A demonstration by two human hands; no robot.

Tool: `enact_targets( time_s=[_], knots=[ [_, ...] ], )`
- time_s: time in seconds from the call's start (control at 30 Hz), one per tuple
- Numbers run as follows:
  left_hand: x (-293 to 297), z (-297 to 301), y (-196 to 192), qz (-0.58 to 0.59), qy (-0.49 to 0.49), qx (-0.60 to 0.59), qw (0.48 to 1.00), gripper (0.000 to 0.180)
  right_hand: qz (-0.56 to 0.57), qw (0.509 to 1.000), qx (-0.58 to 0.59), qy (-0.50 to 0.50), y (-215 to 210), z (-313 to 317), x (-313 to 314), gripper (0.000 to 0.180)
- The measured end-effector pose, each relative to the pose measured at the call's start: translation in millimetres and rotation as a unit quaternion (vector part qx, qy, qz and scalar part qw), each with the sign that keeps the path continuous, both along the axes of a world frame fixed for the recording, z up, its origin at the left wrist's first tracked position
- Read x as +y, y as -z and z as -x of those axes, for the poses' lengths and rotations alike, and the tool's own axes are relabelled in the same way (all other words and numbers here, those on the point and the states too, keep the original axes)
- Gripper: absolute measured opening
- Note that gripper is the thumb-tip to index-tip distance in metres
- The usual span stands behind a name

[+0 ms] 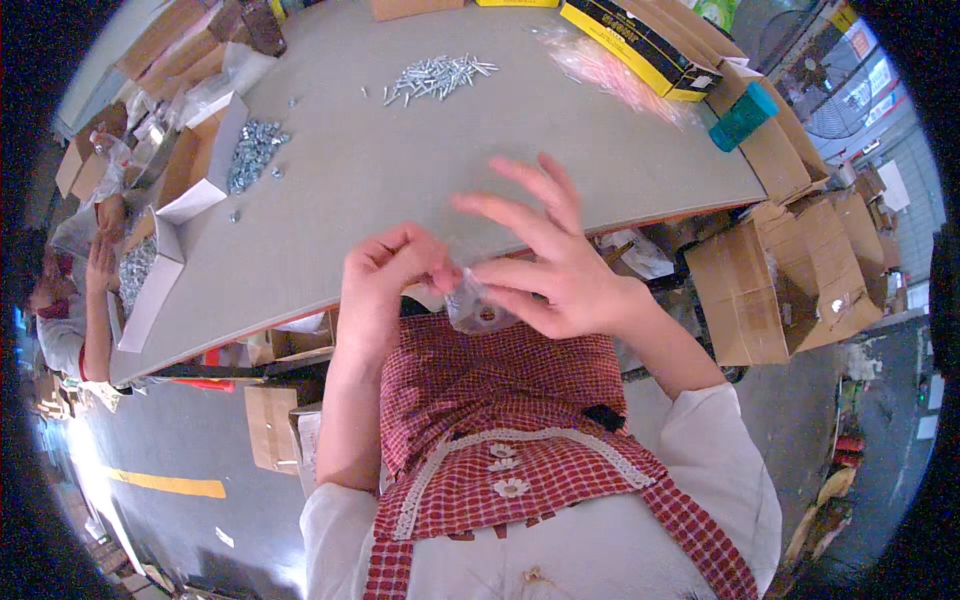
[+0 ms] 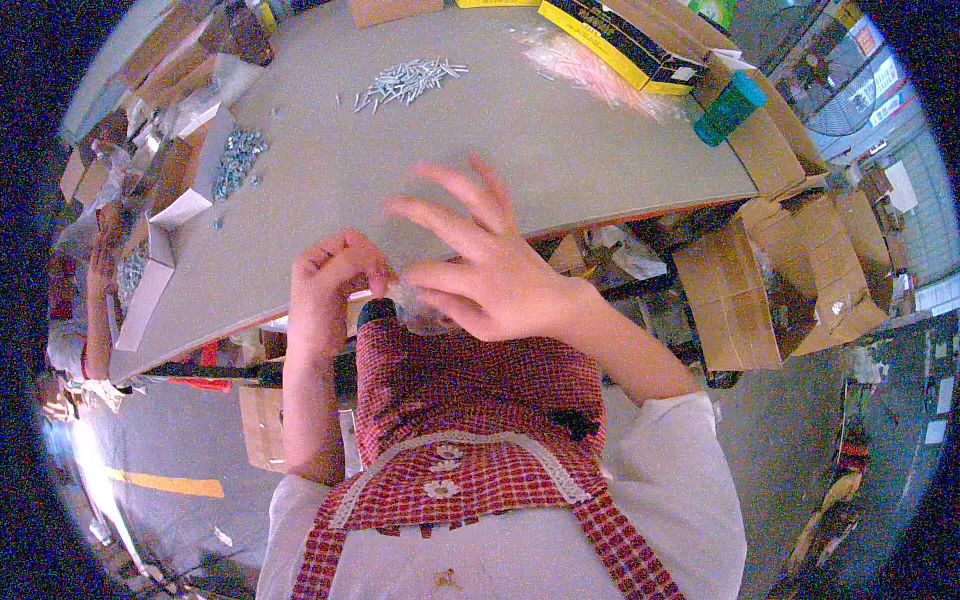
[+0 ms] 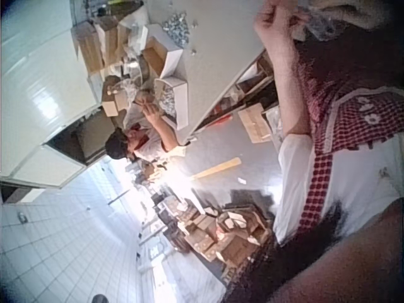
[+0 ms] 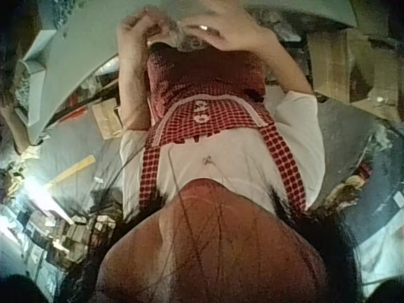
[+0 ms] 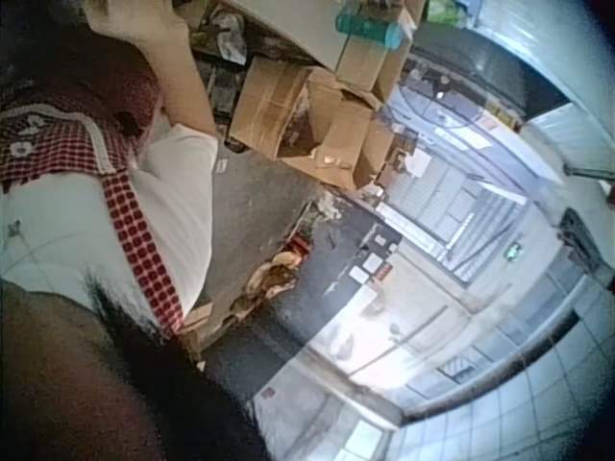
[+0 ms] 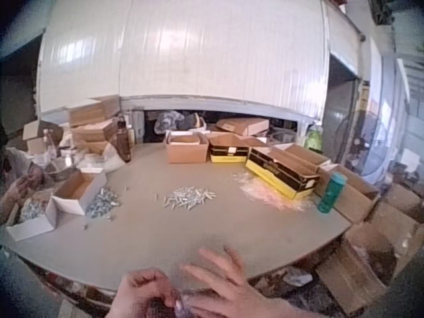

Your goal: Manually counting and bagging small hardware components like screws, washers, and bolts into plastic bags.

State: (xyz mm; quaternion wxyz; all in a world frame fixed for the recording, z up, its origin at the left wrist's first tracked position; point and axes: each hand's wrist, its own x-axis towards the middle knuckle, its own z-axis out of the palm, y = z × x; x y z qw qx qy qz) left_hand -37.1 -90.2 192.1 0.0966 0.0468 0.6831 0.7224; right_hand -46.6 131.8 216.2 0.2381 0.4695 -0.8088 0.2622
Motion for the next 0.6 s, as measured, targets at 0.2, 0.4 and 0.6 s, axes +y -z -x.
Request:
enact_targets(
  time_s=[0.2,0.4,0.6],
  knots=[
    [21.2,4.7,13.4,-0.196,0.006,-0.098,0.976,0.038,0.107,0.989,0.094,0.047,13.8,9.2,8.7,0.028],
    [-1.4,21.8,7.2,-0.199,0.014,-0.114,0.973,0.033,0.038,0.998,-0.005,0.05,11.0,17.4,14.0,0.027],
    [-18.2,35.4,15.9,0.044,-0.153,0.02,0.987,0.015,-0.078,0.986,-0.147,0.019,10.4,26.1,8.0,0.03]
  ],
)
